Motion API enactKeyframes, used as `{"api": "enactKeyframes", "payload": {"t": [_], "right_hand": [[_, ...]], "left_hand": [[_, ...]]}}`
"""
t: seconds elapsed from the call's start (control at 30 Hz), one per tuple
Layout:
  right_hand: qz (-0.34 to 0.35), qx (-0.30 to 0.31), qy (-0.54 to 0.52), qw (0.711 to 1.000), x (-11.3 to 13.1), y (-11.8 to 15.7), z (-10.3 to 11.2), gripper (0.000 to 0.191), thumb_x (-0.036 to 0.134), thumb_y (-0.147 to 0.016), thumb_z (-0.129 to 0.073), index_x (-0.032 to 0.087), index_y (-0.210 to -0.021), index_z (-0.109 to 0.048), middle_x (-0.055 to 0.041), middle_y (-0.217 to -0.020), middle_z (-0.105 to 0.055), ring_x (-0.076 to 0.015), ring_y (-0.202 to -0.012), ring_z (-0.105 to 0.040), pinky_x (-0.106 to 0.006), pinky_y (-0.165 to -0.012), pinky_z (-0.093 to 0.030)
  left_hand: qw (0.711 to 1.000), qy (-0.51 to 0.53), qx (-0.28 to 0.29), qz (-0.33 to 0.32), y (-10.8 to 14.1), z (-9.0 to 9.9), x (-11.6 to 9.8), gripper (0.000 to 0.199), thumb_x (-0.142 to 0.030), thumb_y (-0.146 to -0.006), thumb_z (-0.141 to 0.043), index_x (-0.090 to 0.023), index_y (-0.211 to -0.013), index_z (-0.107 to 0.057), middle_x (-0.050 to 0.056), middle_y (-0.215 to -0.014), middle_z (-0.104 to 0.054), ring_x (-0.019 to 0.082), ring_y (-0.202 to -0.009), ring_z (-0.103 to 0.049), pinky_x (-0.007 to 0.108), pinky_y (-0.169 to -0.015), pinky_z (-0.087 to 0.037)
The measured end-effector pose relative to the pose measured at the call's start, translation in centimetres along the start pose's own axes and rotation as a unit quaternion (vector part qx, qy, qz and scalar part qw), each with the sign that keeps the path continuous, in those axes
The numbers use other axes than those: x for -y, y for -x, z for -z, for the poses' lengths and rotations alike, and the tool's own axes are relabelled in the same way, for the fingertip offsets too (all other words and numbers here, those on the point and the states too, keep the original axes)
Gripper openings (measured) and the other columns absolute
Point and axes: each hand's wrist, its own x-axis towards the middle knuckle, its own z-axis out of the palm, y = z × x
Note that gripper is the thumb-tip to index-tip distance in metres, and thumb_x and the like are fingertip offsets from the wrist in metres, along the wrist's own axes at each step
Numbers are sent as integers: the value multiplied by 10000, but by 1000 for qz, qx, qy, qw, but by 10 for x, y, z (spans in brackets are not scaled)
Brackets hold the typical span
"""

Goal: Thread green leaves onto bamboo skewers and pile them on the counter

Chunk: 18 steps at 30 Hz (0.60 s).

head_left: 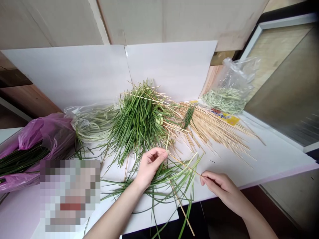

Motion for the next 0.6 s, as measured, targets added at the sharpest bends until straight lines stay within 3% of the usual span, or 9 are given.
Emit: {"api": "enactKeyframes", "payload": {"t": [0.2, 0.27, 0.43, 0.53, 0.6], "right_hand": [[11, 0, 33, 999, -3, 1, 7, 383, 473, -1008, -412, 201, -770, -539, 40, -645, -314, -144, -601, -290, -262, -561, -254], [14, 0, 54, 998, -8, 2, 12, 369, 447, -1016, -408, 202, -773, -541, 33, -653, -367, -148, -614, -331, -262, -575, -278], [14, 24, 82, 996, -20, 6, 27, 369, 419, -1014, -418, 195, -750, -545, 15, -682, -458, -158, -644, -400, -265, -592, -321], [9, 34, 90, 995, -20, 7, 31, 367, 415, -1019, -401, 198, -754, -535, 15, -694, -452, -164, -662, -407, -266, -615, -336], [9, 37, 92, 995, -18, 8, 31, 361, 410, -1021, -396, 200, -762, -534, 16, -701, -451, -166, -671, -412, -266, -626, -339]], "left_hand": [[999, 24, 27, 28, -1, 0, -1, 244, -409, -862, -678, -178, -881, -603, 0, -774, -573, 121, -697, -508, 238, -655, -410], [999, -33, 17, 4, -1, 2, 1, 241, -408, -890, -639, -177, -855, -583, 8, -789, -573, 128, -730, -513, 245, -702, -417], [975, -201, -9, -94, 1, 2, 9, 214, -338, -879, -658, -209, -1015, -555, 11, -901, -588, 138, -761, -519, 251, -728, -418], [975, -199, 29, -91, 4, 0, 10, 169, -363, -919, -600, -199, -930, -560, 1, -833, -559, 135, -726, -501, 247, -690, -405], [975, -203, 44, -79, 5, -1, 9, 250, -389, -934, -574, -187, -789, -541, -19, -718, -501, 127, -666, -452, 245, -641, -368]]}}
